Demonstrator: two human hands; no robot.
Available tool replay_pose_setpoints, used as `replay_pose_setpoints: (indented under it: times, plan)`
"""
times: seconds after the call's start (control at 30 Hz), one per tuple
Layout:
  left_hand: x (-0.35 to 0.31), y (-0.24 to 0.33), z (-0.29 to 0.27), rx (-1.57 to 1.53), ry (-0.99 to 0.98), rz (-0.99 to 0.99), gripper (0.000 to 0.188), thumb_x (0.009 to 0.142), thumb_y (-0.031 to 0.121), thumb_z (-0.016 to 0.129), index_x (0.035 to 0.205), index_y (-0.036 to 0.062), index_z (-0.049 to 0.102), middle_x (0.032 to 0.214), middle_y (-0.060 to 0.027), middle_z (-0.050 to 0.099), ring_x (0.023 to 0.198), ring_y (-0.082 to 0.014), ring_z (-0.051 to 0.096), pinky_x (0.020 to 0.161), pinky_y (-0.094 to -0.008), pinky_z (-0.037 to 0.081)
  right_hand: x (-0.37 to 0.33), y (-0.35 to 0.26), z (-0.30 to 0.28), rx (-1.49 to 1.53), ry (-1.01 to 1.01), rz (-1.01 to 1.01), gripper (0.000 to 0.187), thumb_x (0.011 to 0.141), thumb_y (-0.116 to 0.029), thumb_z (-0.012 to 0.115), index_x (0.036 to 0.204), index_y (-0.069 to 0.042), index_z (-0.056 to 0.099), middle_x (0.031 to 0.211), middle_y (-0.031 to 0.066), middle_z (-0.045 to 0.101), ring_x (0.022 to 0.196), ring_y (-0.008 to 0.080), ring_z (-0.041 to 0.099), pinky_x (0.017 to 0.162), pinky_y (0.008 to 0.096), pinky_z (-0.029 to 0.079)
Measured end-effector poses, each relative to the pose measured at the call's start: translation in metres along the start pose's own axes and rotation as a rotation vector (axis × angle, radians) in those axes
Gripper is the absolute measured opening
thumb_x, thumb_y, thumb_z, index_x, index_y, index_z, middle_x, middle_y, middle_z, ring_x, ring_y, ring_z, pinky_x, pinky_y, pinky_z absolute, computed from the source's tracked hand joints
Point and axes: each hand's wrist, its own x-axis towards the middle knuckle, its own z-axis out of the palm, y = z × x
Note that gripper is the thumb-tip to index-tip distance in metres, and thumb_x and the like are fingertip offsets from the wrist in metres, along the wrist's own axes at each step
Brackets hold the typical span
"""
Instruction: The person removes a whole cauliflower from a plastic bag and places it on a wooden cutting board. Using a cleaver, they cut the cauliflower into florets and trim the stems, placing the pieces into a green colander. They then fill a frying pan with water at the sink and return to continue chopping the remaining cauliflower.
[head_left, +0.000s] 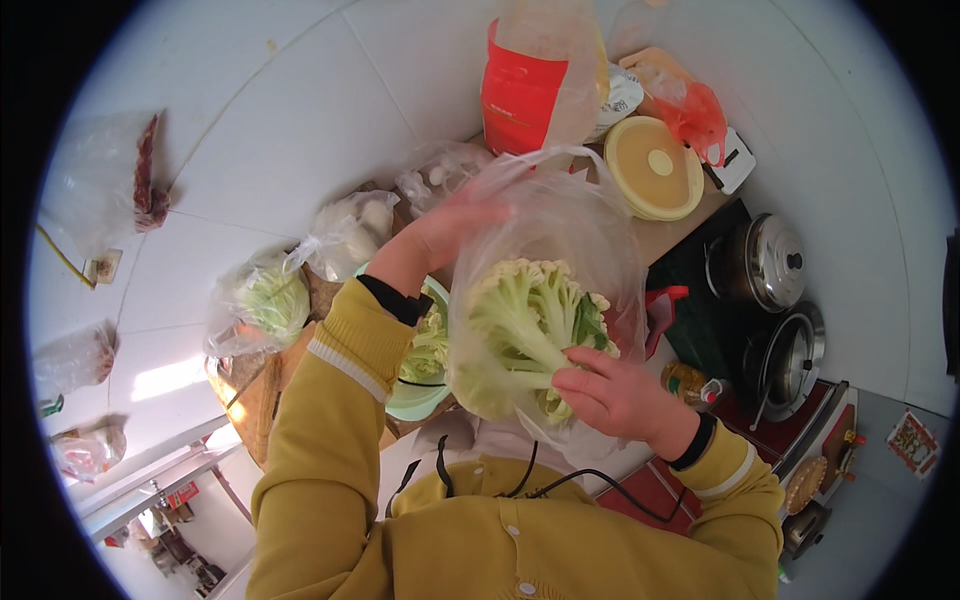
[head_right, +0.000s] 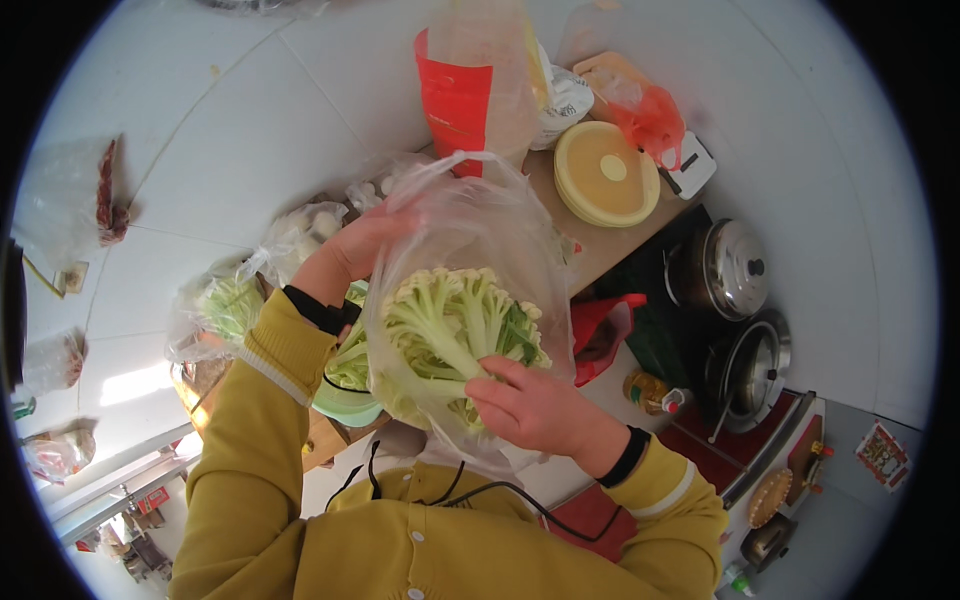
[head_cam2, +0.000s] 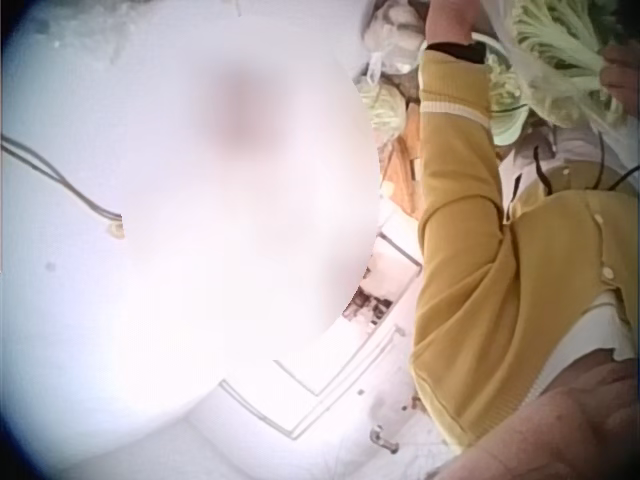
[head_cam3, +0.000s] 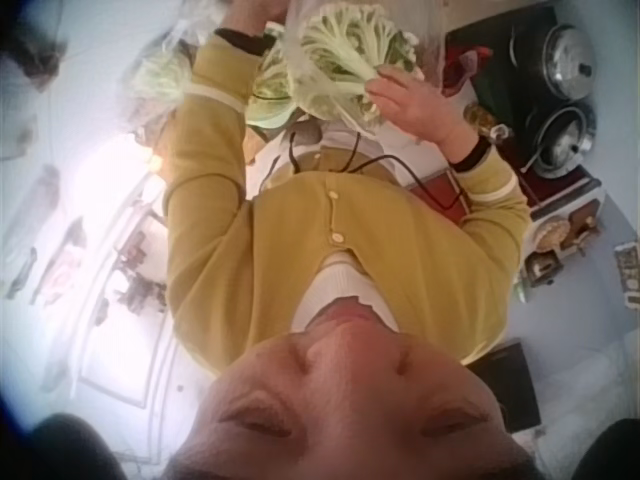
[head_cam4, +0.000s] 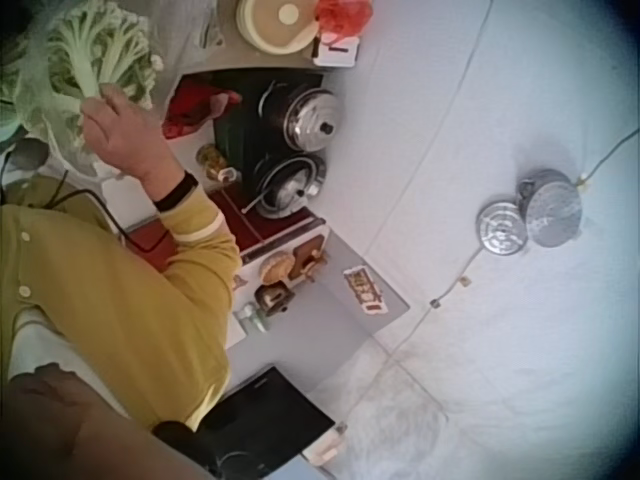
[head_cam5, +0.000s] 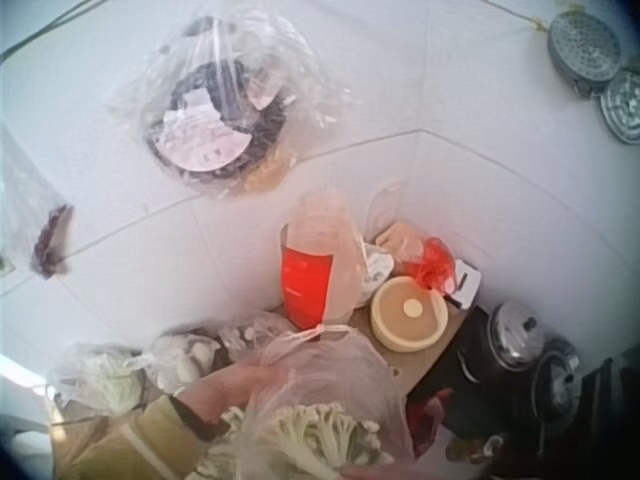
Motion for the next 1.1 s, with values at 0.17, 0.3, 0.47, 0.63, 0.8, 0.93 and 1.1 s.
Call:
replay_pose_setpoints:
  times: [0.17, 0.3, 0.47, 0.63, 0.8, 0.93, 1.1]
  plan:
    - [0.003, 0.006, 0.006, 0.267, 0.048, -0.234, 0.063, 0.085, 0.011, 0.065, 0.143, 0.0022, 0.042, 0.134, -0.0075, 0.055, 0.117, -0.0190, 0.056, 0.101, -0.0332, 0.044, 0.011, -0.010, -0.012, 0.026, -0.071, -0.048, 0.014, 0.075, -0.007, 0.066, 0.087, -0.004, 0.060, 0.106, 0.0054, 0.060, 0.104, 0.0324, 0.058, 0.070, 0.0346, 0.058]
    - [0.000, -0.003, -0.011, 0.211, 0.322, -0.385, 0.049, 0.084, 0.015, 0.067, 0.132, 0.0075, 0.056, 0.122, -0.0079, 0.060, 0.097, -0.0158, 0.062, 0.086, -0.0320, 0.052, 0.007, -0.014, -0.018, 0.034, 0.002, -0.022, 0.017, 0.075, -0.006, 0.067, 0.090, -0.002, 0.060, 0.108, 0.0071, 0.061, 0.105, 0.0354, 0.058, 0.073, 0.0364, 0.057]
    - [-0.036, -0.021, -0.023, 0.400, 0.543, -0.461, 0.040, 0.092, 0.016, 0.059, 0.131, 0.0063, 0.056, 0.110, -0.0037, 0.060, 0.085, -0.0159, 0.062, 0.073, -0.0331, 0.055, -0.011, -0.011, -0.026, 0.063, 0.083, 0.239, 0.020, 0.077, -0.001, 0.066, 0.097, -0.001, 0.060, 0.109, 0.0120, 0.063, 0.103, 0.0405, 0.059, 0.078, 0.0427, 0.056]
    - [-0.070, -0.029, -0.015, 0.356, 0.426, -0.342, 0.055, 0.090, 0.023, 0.067, 0.140, 0.0129, 0.047, 0.126, -0.0056, 0.057, 0.108, -0.0165, 0.057, 0.088, -0.0342, 0.050, -0.015, 0.010, -0.025, -0.127, 0.285, 0.303, 0.033, 0.067, 0.007, 0.066, 0.099, 0.001, 0.060, 0.106, 0.0132, 0.061, 0.097, 0.0401, 0.060, 0.080, 0.0431, 0.054]
    - [-0.061, -0.014, 0.028, 0.691, 0.429, 0.497, 0.068, 0.086, 0.018, 0.074, 0.146, 0.0127, 0.042, 0.143, -0.0083, 0.049, 0.128, -0.0238, 0.049, 0.101, -0.0368, 0.042, -0.008, 0.020, -0.022, -0.137, 0.273, 0.292, 0.040, 0.061, 0.011, 0.065, 0.099, 0.002, 0.058, 0.108, 0.0135, 0.059, 0.098, 0.0395, 0.059, 0.082, 0.0430, 0.053]
    - [-0.061, 0.011, 0.053, 1.465, 0.136, 0.560, 0.049, 0.081, 0.006, 0.074, 0.128, 0.0094, 0.061, 0.118, -0.0097, 0.062, 0.107, -0.0248, 0.059, 0.087, -0.0358, 0.048, -0.005, 0.025, -0.016, -0.108, 0.263, 0.269, 0.041, 0.061, 0.011, 0.065, 0.100, 0.002, 0.058, 0.108, 0.0138, 0.059, 0.099, 0.0379, 0.059, 0.083, 0.0421, 0.053]
    - [-0.082, 0.018, 0.051, 1.137, 0.322, 0.477, 0.023, 0.078, 0.003, 0.071, 0.100, 0.0076, 0.068, 0.092, -0.0091, 0.064, 0.089, -0.0299, 0.060, 0.082, -0.0401, 0.046, -0.005, 0.037, -0.006, -0.024, 0.346, 0.361, 0.041, 0.062, 0.010, 0.066, 0.101, 0.000, 0.056, 0.107, 0.0143, 0.059, 0.097, 0.0342, 0.060, 0.084, 0.0396, 0.052]
